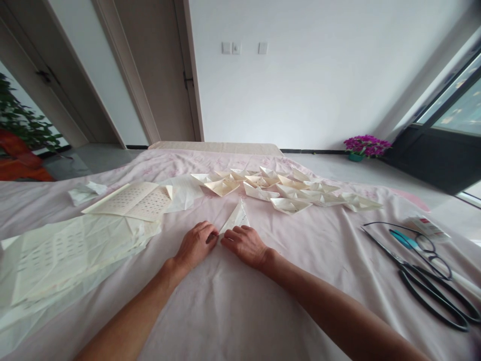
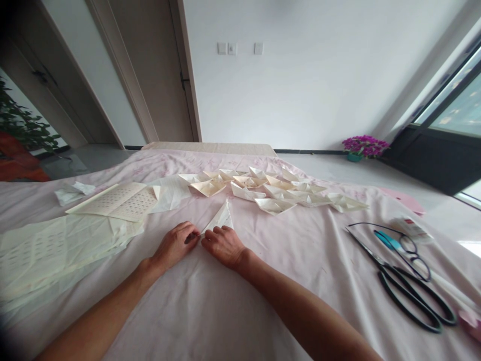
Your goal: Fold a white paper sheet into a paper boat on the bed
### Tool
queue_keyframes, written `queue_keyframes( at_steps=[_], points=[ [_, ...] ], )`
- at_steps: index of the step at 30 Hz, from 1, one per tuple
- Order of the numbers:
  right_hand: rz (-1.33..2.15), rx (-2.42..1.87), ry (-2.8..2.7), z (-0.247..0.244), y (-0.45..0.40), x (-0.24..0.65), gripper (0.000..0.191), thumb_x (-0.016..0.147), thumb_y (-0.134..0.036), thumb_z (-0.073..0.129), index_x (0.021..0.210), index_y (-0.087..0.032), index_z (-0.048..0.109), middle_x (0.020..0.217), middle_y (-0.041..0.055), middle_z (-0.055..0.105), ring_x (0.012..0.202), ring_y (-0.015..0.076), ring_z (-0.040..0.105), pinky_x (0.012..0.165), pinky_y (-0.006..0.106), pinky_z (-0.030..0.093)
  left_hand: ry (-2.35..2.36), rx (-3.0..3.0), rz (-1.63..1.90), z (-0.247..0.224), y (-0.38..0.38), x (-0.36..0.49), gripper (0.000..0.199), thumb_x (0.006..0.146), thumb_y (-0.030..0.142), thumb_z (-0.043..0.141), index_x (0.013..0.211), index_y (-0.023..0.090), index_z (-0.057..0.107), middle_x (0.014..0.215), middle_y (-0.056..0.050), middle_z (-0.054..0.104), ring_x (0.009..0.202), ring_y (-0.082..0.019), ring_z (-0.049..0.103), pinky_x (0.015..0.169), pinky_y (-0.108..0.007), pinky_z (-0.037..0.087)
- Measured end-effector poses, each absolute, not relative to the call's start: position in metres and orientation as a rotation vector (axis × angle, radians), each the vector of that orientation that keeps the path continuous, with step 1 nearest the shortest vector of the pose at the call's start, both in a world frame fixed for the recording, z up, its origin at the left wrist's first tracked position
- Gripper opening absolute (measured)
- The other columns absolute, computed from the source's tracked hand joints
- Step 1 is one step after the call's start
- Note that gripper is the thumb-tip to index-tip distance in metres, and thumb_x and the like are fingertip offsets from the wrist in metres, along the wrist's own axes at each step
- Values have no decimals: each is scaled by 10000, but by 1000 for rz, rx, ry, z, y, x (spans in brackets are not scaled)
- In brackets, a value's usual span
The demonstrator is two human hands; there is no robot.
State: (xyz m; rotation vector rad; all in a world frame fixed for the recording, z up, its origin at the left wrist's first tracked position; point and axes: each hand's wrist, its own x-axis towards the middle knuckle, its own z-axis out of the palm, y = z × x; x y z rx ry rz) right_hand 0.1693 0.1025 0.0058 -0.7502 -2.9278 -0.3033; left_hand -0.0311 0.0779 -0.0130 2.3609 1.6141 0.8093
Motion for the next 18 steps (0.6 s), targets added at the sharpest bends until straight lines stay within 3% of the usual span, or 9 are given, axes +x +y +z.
queue_keyframes(
  at_steps=[18],
  points=[
    [42, -1375, -2487, 3, 86, 139, 145, 913, -256, 479, 832, -199, 585, 912, 69, 580, 882, 216, 464, 732, 337, 331, 1574, 2234, 836, -15, 83, -40, 54, 804, 161, 529, 777, 197, 558, 792, -5, 589, 741, -145, 571, 682, -246, 444]
  ],
)
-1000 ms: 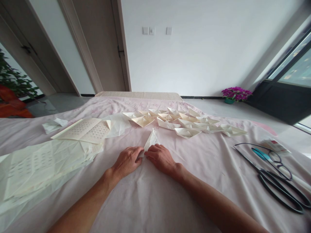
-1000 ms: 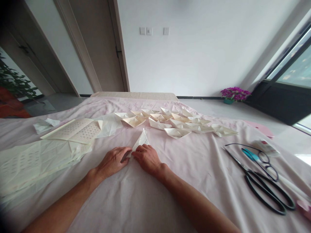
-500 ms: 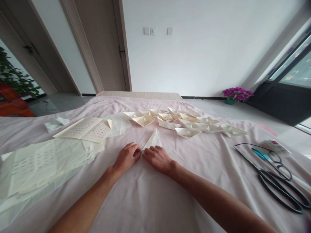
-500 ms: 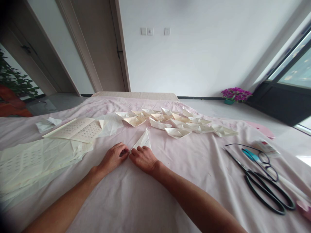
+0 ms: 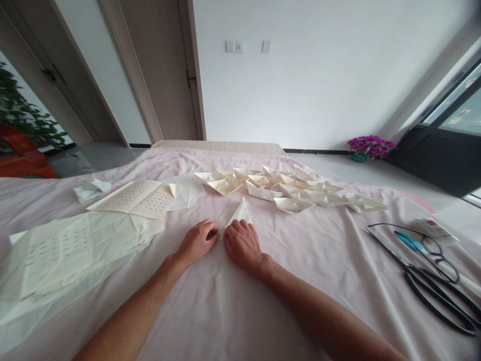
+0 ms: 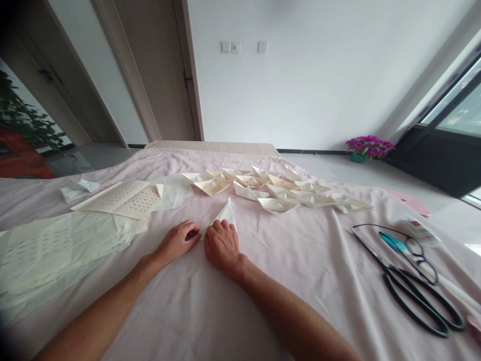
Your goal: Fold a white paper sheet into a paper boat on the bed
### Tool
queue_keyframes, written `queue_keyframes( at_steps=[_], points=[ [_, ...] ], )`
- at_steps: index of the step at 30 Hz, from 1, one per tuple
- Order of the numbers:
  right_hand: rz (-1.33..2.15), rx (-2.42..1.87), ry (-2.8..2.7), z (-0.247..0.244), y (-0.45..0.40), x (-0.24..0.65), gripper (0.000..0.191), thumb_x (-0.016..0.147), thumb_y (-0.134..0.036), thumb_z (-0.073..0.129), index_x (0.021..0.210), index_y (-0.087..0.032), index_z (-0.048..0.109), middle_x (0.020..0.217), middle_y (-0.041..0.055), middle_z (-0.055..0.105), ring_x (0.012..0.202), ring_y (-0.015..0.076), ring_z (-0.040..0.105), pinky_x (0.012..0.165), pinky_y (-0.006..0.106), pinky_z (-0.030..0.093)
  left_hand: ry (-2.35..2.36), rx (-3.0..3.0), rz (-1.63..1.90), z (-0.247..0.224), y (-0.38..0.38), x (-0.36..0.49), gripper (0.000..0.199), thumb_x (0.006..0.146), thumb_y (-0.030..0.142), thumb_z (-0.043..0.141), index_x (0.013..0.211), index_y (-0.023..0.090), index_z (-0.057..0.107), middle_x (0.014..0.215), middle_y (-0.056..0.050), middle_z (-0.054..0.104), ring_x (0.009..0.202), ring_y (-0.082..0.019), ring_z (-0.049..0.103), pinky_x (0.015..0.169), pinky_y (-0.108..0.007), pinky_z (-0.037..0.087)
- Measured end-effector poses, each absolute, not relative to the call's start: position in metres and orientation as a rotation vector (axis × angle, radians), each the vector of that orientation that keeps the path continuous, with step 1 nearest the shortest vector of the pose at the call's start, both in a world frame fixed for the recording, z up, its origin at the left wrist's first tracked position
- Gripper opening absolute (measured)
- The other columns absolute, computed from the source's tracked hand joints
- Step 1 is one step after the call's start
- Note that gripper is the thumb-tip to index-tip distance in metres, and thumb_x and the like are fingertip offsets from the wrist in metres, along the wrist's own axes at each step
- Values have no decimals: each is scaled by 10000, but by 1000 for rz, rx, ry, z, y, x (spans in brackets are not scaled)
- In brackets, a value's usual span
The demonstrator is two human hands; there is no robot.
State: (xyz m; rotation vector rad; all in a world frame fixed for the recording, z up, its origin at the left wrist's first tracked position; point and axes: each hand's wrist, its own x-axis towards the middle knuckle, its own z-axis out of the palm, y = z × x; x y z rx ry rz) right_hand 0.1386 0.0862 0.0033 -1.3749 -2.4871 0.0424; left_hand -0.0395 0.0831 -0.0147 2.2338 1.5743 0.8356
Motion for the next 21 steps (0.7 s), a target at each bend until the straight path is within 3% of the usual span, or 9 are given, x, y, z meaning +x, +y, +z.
queue_keyframes(
  at_steps=[9, 17, 21],
  points=[
    [148, -1476, -2367, -9, 90, 139, 90, 884, -300, 540, 902, -213, 525, 950, 51, 547, 913, 224, 462, 764, 338, 334, 1536, 2217, 823, -13, 81, -39, 40, 791, 164, 557, 800, 202, 563, 829, -7, 596, 766, -143, 586, 702, -242, 460],
    [179, -1472, -2328, -4, 90, 140, 282, 863, -288, 602, 1123, -249, 502, 1099, 60, 516, 979, 214, 500, 761, 316, 377, 1549, 2188, 811, -11, 78, -38, 39, 802, 181, 562, 824, 205, 582, 854, -9, 600, 762, -141, 597, 706, -249, 472],
    [221, -1359, -2439, -1, 95, 144, 156, 880, -262, 584, 1035, -274, 567, 1100, 32, 517, 949, 176, 527, 714, 266, 384, 1580, 2195, 786, -9, 77, -35, 56, 798, 167, 556, 825, 211, 578, 858, -9, 604, 782, -146, 598, 708, -249, 471]
  ],
)
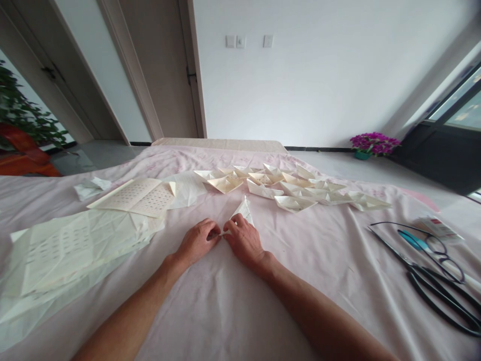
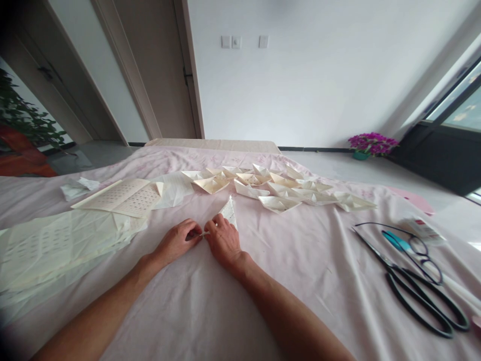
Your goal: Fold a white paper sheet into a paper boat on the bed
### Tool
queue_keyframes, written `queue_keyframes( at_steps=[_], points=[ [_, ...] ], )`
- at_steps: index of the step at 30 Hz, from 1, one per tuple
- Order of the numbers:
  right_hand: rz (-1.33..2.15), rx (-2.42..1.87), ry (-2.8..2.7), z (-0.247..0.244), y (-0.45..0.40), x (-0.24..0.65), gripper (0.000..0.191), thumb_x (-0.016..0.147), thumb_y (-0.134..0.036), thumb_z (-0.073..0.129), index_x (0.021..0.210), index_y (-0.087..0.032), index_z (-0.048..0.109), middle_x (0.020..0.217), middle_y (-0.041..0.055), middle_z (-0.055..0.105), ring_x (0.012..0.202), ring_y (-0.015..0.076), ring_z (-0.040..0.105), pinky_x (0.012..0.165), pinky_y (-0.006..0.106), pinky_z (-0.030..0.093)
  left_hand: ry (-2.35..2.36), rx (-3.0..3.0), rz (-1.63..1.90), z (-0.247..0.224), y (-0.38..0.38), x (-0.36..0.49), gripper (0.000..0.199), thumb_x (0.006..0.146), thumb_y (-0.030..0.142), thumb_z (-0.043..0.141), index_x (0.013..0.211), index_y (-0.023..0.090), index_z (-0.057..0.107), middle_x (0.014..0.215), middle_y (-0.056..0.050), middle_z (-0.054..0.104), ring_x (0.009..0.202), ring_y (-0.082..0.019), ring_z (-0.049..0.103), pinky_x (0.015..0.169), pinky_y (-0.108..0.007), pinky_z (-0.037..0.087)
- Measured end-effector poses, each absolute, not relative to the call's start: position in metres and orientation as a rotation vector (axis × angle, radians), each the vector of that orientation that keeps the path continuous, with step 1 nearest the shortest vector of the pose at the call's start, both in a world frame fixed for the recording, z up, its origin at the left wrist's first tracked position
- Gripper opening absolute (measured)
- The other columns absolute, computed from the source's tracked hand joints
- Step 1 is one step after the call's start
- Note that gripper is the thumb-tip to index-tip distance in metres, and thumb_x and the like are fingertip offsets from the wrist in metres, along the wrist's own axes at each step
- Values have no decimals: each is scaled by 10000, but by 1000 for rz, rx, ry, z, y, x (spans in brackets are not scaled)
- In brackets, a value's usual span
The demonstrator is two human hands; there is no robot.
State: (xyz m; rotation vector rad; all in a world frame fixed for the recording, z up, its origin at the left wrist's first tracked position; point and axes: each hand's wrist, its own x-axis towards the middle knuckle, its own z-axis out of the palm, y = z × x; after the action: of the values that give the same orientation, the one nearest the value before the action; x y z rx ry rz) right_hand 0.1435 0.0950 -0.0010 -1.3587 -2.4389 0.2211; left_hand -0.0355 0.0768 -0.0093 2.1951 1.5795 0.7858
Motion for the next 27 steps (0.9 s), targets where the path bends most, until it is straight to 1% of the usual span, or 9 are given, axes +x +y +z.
queue_keyframes(
  at_steps=[2, 5, 9, 14, 16, 19, 21, 25, 27],
  points=[
    [238, -1336, -2457, -1, 98, 145, 91, 900, -246, 550, 978, -270, 589, 1066, 19, 529, 916, 156, 538, 686, 246, 377, 1597, 2203, 774, -8, 76, -34, 76, 796, 157, 551, 836, 215, 579, 868, -11, 609, 800, -150, 599, 706, -249, 469],
    [264, -1331, -2446, -1, 100, 147, 109, 916, -222, 506, 953, -260, 600, 1009, 12, 560, 873, 138, 553, 661, 232, 368, 1610, 2201, 768, -8, 76, -32, 88, 801, 151, 539, 848, 214, 579, 880, -13, 616, 814, -152, 602, 707, -251, 468],
    [286, -1284, -2441, 0, 100, 149, 135, 914, -213, 493, 928, -253, 620, 922, 5, 616, 883, 144, 569, 706, 231, 378, 1611, 2189, 753, -8, 77, -31, 105, 793, 142, 540, 856, 214, 582, 875, -11, 622, 815, -154, 601, 713, -255, 468],
    [391, -1304, -2365, 2, 99, 148, 172, 898, -213, 492, 963, -259, 643, 949, -4, 669, 899, 137, 598, 726, 224, 384, 1619, 2171, 747, -8, 78, -31, 106, 787, 141, 549, 857, 211, 588, 876, -15, 634, 819, -157, 605, 714, -256, 465],
    [452, -1334, -2327, 4, 98, 146, 166, 909, -274, 489, 940, -251, 650, 915, -5, 685, 861, 138, 612, 699, 228, 379, 1623, 2179, 743, -8, 78, -30, 101, 788, 148, 555, 857, 214, 588, 879, -16, 637, 820, -159, 607, 712, -256, 462],
    [493, -1407, -2278, 4, 96, 142, 241, 908, -432, 495, 880, -252, 653, 834, -14, 696, 778, 146, 618, 640, 241, 354, 1642, 2209, 748, -9, 78, -31, 83, 795, 166, 556, 852, 217, 586, 870, -16, 634, 814, -163, 605, 706, -261, 456],
    [489, -1447, -2251, 2, 95, 140, 242, 881, -468, 525, 861, -263, 653, 822, -25, 698, 765, 148, 619, 623, 245, 340, 1644, 2221, 751, -10, 78, -31, 86, 792, 167, 558, 856, 216, 585, 876, -17, 632, 819, -165, 603, 709, -262, 453],
    [494, -1481, -2207, -3, 95, 137, 114, 839, -357, 577, 892, -296, 658, 857, -45, 704, 812, 148, 630, 637, 243, 348, 1640, 2193, 743, -12, 79, -32, 97, 784, 170, 561, 867, 215, 584, 872, -14, 627, 812, -165, 601, 701, -259, 451],
    [500, -1478, -2194, -5, 96, 138, 115, 830, -305, 574, 908, -311, 657, 879, -57, 705, 831, 145, 634, 649, 241, 358, 1629, 2189, 746, -12, 79, -32, 94, 796, 175, 547, 873, 214, 581, 867, -11, 623, 808, -165, 599, 699, -260, 450]
  ],
)
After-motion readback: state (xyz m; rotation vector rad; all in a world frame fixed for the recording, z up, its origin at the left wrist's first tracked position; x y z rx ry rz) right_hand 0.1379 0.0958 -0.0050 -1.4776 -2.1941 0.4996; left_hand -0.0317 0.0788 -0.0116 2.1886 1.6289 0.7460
